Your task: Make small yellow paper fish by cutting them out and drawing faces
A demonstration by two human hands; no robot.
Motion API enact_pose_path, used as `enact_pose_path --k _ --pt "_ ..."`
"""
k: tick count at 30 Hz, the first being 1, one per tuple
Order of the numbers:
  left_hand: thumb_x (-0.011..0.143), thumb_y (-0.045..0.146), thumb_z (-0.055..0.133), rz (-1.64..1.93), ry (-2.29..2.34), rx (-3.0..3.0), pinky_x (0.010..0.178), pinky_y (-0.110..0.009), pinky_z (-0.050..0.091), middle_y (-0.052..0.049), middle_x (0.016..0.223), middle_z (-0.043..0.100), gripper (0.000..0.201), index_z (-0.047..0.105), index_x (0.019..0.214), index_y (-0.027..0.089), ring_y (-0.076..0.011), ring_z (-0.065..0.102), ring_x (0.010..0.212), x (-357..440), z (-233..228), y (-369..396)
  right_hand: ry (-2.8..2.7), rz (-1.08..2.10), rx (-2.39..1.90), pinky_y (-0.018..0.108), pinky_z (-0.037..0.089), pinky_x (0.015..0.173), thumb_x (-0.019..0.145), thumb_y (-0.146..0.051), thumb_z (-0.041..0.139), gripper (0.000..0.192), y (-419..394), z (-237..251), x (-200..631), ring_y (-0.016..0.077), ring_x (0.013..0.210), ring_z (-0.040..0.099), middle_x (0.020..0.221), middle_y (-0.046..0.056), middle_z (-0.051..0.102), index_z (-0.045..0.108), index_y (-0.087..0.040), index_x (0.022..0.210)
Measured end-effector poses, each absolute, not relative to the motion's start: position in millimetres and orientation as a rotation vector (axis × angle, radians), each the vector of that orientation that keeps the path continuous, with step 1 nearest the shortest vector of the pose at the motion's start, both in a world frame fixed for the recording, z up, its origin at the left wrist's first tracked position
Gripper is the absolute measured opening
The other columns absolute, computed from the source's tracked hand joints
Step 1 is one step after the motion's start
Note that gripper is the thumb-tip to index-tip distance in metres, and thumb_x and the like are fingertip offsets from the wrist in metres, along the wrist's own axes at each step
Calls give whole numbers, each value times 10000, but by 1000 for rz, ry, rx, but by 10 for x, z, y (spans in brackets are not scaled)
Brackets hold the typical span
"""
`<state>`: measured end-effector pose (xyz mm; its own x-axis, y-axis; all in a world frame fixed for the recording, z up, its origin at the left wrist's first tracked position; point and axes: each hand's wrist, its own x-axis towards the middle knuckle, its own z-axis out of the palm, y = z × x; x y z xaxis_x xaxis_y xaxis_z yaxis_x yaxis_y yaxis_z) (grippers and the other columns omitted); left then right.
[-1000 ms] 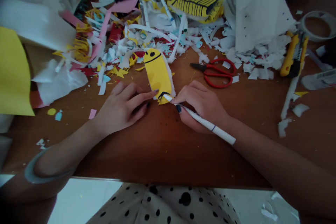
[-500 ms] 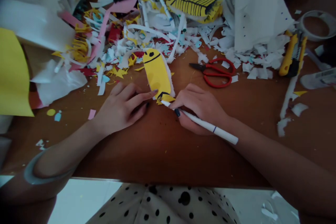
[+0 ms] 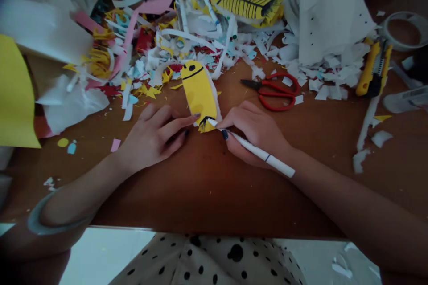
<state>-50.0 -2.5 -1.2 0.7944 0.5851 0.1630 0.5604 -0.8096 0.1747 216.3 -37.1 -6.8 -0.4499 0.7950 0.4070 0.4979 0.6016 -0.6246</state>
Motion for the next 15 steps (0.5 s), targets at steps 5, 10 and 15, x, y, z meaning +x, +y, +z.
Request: enact_pose_path --k 5,10,15 --pt "918 200 510 315 925 2871 803 -371 422 -79 963 586 414 536 1331 205 -224 504 861 -503 -16 -27 -2190 633 -885 308 452 621 806 -88 537 163 -374 -69 2174 176 698 555 786 27 666 578 -217 898" --pt "920 200 507 325 919 2874 822 -374 422 -81 974 580 431 528 1350 214 -225 503 865 -505 -29 -31 -2115 572 -1037 319 456 663 796 -81 547 205 -378 -70 2177 192 751 560 822 35 676 584 -215 946" --pt "925 210 500 322 919 2888 824 -371 422 -85 967 570 434 525 1358 198 -219 485 837 -502 -23 -27 -2221 664 -846 304 442 614 801 -83 532 170 -372 -71 2173 177 693 551 777 38 671 579 -208 906"
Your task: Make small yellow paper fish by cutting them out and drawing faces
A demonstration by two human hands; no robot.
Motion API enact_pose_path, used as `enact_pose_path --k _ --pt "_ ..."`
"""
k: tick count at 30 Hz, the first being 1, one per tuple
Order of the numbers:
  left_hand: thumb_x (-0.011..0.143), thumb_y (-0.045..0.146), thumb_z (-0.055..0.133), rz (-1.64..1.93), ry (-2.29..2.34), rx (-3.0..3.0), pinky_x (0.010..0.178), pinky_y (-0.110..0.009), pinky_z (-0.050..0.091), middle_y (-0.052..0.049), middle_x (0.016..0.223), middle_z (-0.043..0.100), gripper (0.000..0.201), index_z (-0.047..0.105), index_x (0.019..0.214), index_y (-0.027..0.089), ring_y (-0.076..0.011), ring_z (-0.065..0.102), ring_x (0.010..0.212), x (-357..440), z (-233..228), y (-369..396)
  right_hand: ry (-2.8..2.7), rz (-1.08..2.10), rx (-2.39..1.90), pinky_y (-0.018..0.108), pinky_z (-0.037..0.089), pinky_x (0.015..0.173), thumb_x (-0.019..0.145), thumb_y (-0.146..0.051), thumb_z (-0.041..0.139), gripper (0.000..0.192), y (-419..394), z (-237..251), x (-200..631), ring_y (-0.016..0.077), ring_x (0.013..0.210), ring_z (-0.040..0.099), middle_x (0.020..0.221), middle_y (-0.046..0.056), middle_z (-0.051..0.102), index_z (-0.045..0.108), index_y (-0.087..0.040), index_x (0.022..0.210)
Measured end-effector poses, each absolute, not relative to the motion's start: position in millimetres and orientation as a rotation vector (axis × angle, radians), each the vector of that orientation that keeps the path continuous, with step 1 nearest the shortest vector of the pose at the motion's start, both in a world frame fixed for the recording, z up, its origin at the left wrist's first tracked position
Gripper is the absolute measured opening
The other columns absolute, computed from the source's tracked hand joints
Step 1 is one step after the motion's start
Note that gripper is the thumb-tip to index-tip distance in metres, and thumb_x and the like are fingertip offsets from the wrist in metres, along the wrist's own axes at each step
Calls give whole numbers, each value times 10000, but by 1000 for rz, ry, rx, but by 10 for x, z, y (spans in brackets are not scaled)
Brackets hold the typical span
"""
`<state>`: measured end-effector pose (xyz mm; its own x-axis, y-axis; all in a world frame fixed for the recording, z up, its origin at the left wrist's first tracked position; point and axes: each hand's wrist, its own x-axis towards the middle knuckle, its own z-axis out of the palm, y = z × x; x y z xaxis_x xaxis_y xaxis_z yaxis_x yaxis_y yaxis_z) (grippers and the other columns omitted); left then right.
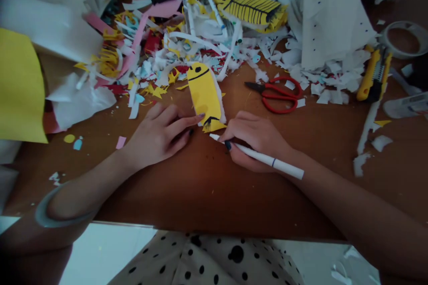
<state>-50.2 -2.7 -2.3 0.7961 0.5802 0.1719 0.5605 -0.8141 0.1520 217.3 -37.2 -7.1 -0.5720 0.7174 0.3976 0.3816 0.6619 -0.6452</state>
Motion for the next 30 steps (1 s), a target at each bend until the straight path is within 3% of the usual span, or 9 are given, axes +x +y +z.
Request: enact_pose_path --k 6,14,21,26,30 --pt "932 218 494 331 917 2911 814 -363 422 -76 940 552 401 542 1330 197 -220 483 844 -505 -30 -29 -2090 621 -1036 320 447 660 804 -89 546 179 -371 -51 2179 185 733 554 791 39 665 592 -205 933" --pt "931 222 496 317 922 2907 819 -372 428 -79 974 570 429 513 1359 207 -220 489 854 -509 -37 -30 -2117 648 -979 300 443 631 821 -108 551 160 -397 -37 2169 169 697 551 766 10 657 597 -224 922" --pt "924 210 494 326 918 2890 822 -370 429 -77 958 565 420 531 1342 209 -220 495 855 -503 -24 -26 -1946 854 -1089 334 476 816 856 -114 578 248 -364 3 2184 192 937 625 1027 35 674 650 -243 1055" --pt "923 210 499 326 926 2889 823 -372 429 -73 954 565 411 540 1332 215 -223 503 866 -505 -25 -26 -2015 866 -1068 318 470 709 837 -126 600 162 -314 8 2228 180 802 601 902 25 669 643 -230 955" --pt "927 217 493 329 927 2887 832 -372 429 -71 961 563 408 538 1333 218 -221 504 871 -508 -37 -23 -2070 832 -1028 323 470 750 835 -119 595 190 -304 -14 2259 185 849 595 945 36 681 631 -226 989"
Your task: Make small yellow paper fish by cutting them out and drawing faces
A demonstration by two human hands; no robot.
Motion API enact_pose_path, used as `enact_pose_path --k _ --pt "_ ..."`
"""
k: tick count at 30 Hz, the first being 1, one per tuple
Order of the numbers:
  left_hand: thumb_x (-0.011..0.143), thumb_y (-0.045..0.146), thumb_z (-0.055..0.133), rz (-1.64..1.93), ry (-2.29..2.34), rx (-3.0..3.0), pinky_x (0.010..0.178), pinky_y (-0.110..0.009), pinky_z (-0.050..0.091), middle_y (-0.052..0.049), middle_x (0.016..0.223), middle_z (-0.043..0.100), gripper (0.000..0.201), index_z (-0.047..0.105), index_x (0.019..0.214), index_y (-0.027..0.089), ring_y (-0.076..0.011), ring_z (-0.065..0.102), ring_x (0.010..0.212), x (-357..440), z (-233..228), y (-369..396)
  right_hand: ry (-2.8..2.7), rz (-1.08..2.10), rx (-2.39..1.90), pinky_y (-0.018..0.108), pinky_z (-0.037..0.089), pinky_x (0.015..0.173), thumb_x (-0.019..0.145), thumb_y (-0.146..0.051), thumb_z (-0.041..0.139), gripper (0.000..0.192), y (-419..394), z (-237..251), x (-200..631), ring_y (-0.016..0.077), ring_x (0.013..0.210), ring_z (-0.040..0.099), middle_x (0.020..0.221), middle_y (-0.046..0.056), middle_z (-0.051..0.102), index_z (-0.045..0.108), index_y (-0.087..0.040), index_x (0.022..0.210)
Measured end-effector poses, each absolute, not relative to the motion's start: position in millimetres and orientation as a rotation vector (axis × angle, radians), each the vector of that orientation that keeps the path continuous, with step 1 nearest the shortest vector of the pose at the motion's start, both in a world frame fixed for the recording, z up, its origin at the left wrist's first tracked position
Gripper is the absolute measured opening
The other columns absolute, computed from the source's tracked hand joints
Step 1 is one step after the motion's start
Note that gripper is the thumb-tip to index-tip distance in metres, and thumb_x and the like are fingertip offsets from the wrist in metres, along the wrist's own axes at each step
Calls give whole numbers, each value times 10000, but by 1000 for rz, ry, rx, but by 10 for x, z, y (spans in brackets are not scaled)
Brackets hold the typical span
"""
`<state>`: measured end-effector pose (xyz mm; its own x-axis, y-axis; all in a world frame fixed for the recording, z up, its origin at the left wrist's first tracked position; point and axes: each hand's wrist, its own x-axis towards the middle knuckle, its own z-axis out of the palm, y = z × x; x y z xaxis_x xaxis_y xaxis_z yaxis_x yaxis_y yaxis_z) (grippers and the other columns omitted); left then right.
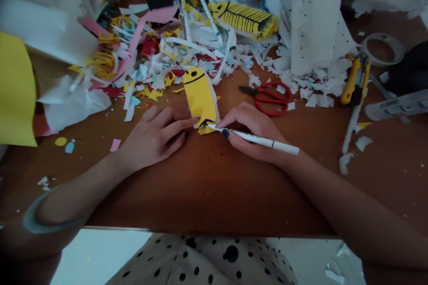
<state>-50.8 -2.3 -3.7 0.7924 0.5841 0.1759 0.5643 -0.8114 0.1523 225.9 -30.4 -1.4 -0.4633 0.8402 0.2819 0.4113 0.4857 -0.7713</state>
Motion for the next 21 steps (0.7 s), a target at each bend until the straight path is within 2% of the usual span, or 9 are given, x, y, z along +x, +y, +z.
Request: enact_pose_path --k 5,11,18,21 --pt "919 205 492 331 929 2866 834 -386 432 -80 966 572 415 545 1331 216 -226 504 867 -499 -25 -22 -2036 816 -1087 338 462 753 816 -94 599 238 -305 -48 2268 196 855 591 939 35 672 632 -234 1005" --pt "929 215 486 318 924 2883 827 -382 431 -81 969 569 420 532 1346 206 -229 501 872 -503 -18 -26 -2093 931 -933 336 461 737 829 -110 598 164 -298 -4 2252 196 832 582 891 47 686 640 -206 955" --pt "933 221 483 326 924 2884 836 -375 428 -77 972 565 405 535 1335 212 -224 503 878 -510 -38 -22 -2025 868 -1070 329 457 752 839 -108 600 209 -307 -30 2249 189 855 591 948 49 671 629 -215 1016" --pt "928 209 481 330 920 2885 831 -376 433 -77 962 565 405 539 1329 210 -224 500 874 -503 -26 -21 -2065 935 -987 325 452 729 845 -97 581 156 -293 -26 2263 183 819 580 889 43 676 639 -207 938"
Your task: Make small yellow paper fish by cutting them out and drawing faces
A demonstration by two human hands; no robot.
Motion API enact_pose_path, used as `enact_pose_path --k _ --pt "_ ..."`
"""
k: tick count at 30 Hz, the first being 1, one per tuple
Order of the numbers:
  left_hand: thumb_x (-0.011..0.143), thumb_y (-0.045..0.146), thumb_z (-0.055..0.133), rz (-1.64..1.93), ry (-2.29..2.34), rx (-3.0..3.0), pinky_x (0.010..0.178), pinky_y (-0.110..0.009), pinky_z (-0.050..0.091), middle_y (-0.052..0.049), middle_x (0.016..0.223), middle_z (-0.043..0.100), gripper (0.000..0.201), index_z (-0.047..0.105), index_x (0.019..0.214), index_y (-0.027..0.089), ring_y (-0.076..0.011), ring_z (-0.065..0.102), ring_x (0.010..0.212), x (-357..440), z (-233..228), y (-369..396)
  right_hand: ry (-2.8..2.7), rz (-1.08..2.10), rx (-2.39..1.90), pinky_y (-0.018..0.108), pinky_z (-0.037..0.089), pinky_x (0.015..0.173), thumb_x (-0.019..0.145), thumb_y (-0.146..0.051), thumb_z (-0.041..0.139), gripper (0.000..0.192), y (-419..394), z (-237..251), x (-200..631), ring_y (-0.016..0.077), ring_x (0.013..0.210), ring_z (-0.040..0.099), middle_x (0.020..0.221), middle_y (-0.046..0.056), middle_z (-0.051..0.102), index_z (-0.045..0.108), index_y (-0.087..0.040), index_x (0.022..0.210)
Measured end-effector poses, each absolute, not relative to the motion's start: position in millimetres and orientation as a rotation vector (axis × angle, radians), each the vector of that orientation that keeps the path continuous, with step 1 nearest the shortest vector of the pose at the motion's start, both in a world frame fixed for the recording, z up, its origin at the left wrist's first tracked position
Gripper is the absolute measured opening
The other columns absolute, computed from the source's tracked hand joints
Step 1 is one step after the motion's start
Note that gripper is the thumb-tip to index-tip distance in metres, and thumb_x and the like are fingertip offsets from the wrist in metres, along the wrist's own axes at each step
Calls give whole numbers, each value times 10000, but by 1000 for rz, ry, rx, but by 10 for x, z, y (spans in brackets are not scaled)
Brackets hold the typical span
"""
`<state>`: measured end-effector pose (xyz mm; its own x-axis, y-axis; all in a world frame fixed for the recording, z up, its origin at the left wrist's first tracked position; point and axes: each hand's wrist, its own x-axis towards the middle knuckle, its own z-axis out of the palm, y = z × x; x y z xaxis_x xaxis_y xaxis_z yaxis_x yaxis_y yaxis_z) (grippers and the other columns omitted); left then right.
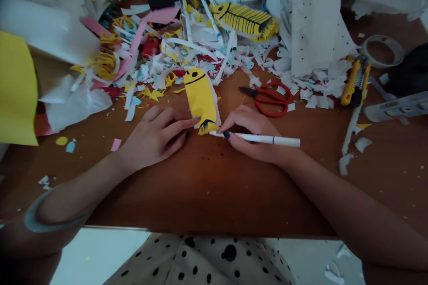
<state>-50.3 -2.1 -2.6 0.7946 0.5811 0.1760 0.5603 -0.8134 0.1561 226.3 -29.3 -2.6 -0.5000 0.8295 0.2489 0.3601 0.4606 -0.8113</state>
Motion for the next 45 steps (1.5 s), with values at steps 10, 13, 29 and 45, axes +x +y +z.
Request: enact_pose_path --k 10,13,29,45 --pt "924 216 486 324 932 2869 840 -387 438 -84 979 580 439 519 1361 219 -220 489 844 -503 -28 -28 -1984 928 -1141 331 477 731 884 -222 589 133 -308 -33 2267 193 845 618 949 28 675 654 -256 996" --pt "917 208 490 324 927 2853 842 -390 438 -87 984 578 452 514 1368 221 -222 489 848 -505 -26 -25 -2071 921 -1058 331 483 716 880 -215 582 108 -298 -24 2266 190 804 621 878 17 689 663 -264 932" --pt "932 218 477 333 924 2886 821 -373 431 -83 977 577 393 536 1321 217 -216 488 850 -503 -39 -30 -1986 935 -1089 317 491 587 946 -320 518 172 -304 -24 2280 175 678 616 796 27 664 669 -262 887" --pt "936 226 483 333 931 2889 828 -374 428 -81 968 571 401 532 1334 218 -224 493 867 -504 -39 -33 -1916 944 -1098 326 501 690 933 -329 558 143 -282 -48 2277 191 790 631 910 30 688 685 -274 970"
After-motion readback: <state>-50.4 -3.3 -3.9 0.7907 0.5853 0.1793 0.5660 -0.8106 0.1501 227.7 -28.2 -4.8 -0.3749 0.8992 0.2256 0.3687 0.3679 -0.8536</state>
